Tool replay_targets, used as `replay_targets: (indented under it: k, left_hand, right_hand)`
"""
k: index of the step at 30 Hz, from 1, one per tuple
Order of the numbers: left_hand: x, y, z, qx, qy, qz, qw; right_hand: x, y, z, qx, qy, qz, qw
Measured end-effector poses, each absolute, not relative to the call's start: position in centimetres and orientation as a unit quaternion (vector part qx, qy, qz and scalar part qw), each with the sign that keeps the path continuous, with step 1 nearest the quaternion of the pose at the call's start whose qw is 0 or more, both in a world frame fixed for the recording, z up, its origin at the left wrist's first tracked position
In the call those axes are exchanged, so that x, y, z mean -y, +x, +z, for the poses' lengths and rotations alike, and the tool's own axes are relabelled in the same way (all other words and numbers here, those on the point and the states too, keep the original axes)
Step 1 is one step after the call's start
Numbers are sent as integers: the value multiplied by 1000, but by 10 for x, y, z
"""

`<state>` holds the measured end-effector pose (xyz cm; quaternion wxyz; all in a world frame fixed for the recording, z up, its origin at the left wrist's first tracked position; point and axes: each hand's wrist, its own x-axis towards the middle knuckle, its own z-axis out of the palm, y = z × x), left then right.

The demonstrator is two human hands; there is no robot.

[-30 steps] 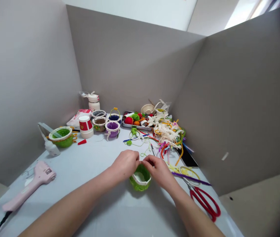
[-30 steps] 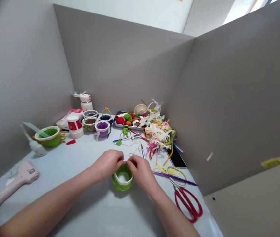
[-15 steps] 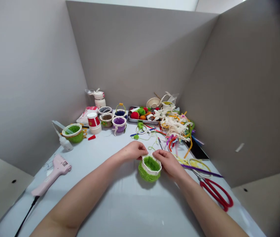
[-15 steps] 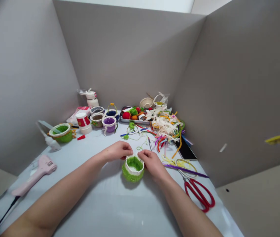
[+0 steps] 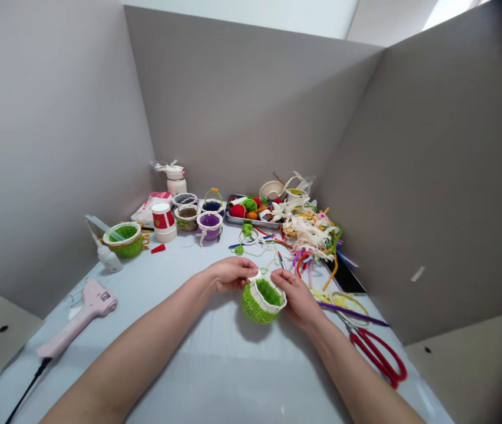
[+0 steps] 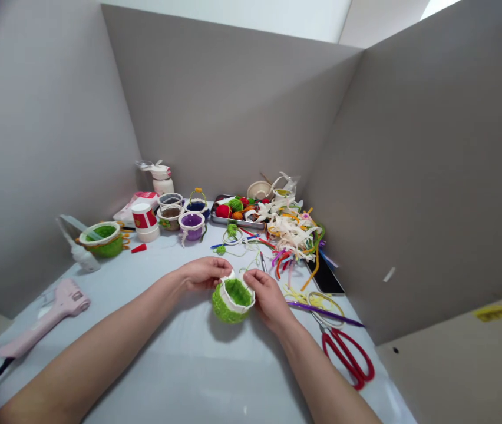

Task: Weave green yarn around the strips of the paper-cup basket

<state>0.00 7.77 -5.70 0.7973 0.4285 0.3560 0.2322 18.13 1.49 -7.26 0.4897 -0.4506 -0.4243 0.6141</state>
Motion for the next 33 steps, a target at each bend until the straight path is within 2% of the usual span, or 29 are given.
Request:
replay_targets:
  k: [7,11,14,18,21,23,25,28,33]
  left_hand:
    - [-81,1,-70,-332,437,221,806]
    - [-84,2,-76,-360,503,268,738]
    - [-87,-2,-78,-312,531,311,723]
    - [-84,-6,-80,-173,633,250,712]
    - [-75,1,-82,-197,711,271,619]
    - [-69,8,-84,-234,739,305,553]
    - [-64,14,-85,-248,743,316,535]
    - [-60,19,-83,-231,733,330,548]
    - [-58,18,-81,-211,721,330,571]
  right_hand:
    - [-17,184,-79,408,-460,635,468]
    - [-20,185,-82,427,-492,577,492]
    - [-23,191,-80,435,-520,520,520]
    - [-25,200,-75,436,-541,462,551]
    - [-24,204,-71,451,-542,421,570]
    - [-23,205,-69,441,-518,448,579]
    - [-22,205,-67,409,-485,517,574]
    - [-21,206,-63,379,-462,593,540]
    - [-20,212,-56,393,-460,616,505]
